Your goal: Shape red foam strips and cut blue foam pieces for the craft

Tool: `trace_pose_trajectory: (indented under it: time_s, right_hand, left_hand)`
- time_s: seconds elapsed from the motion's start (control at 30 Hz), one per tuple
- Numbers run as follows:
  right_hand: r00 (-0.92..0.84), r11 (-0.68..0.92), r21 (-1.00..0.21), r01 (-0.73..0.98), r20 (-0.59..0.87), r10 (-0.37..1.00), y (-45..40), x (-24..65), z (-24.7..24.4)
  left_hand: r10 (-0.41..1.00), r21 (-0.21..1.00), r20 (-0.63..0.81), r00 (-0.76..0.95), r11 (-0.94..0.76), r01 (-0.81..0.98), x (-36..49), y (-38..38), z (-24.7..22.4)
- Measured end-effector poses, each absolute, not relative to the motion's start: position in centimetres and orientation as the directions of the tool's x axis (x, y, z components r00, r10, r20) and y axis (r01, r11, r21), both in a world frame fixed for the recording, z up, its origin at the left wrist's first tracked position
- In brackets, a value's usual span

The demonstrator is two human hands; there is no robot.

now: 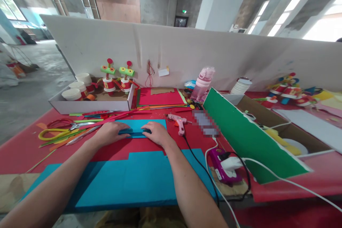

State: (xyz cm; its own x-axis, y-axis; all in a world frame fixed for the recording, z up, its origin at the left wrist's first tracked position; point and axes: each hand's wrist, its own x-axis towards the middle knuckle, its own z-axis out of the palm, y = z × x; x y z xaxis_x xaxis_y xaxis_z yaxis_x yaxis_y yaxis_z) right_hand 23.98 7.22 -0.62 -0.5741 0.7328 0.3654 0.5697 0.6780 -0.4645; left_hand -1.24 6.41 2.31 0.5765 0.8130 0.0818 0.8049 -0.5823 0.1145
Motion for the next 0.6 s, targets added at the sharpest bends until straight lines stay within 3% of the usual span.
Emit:
trace_pose_trajectory:
  time_s: [0.27,0.5,0.6]
  right_hand:
    - [-0.559,0.655,-0.326,0.682,0.345,0.754,7.3,23.2,-0.7]
    - [-0.399,0.555,-0.346,0.757,0.427,0.811,7.4,23.7,-0.3]
    - [-0.43,0.572,-0.357,0.739,0.404,0.808,7.3,23.9,-0.3]
  left_hand:
    - [0.808,0.089,0.107,0.579,-0.588,0.804,-1.0,6.6,1.6]
    - [0.625,0.016,0.481,0.615,-0.707,0.707,0.2,5.5,2.6]
    - [0.597,-0.002,0.536,0.597,-0.706,0.708,0.0,5.6,2.7]
